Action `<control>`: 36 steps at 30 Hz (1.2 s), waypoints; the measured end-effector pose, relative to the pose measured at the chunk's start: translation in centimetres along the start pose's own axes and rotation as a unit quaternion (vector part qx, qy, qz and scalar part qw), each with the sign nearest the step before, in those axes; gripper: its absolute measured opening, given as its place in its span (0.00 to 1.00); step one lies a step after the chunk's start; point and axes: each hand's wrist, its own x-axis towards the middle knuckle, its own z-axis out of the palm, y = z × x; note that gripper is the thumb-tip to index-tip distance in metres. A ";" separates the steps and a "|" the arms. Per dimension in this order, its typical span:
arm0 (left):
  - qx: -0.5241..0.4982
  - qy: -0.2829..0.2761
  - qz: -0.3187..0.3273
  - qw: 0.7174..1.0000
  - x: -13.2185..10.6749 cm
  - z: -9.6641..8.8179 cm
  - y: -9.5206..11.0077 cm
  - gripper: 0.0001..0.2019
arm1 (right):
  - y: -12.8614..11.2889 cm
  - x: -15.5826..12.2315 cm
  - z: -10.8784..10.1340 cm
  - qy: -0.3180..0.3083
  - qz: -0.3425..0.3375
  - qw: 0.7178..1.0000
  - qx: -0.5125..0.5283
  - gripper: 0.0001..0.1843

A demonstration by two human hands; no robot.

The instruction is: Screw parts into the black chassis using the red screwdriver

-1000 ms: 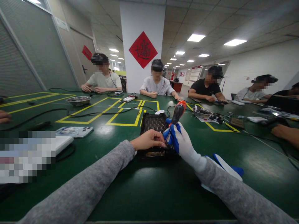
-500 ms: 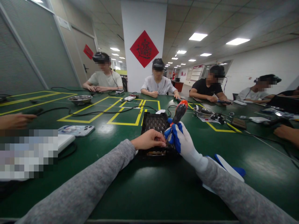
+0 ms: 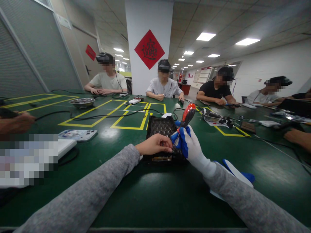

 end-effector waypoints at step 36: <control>0.072 -0.001 0.023 0.997 0.1 -0.2 0.3 0.11 | -0.2 0.0 -0.1 0.008 -0.009 1.000 -0.005 0.19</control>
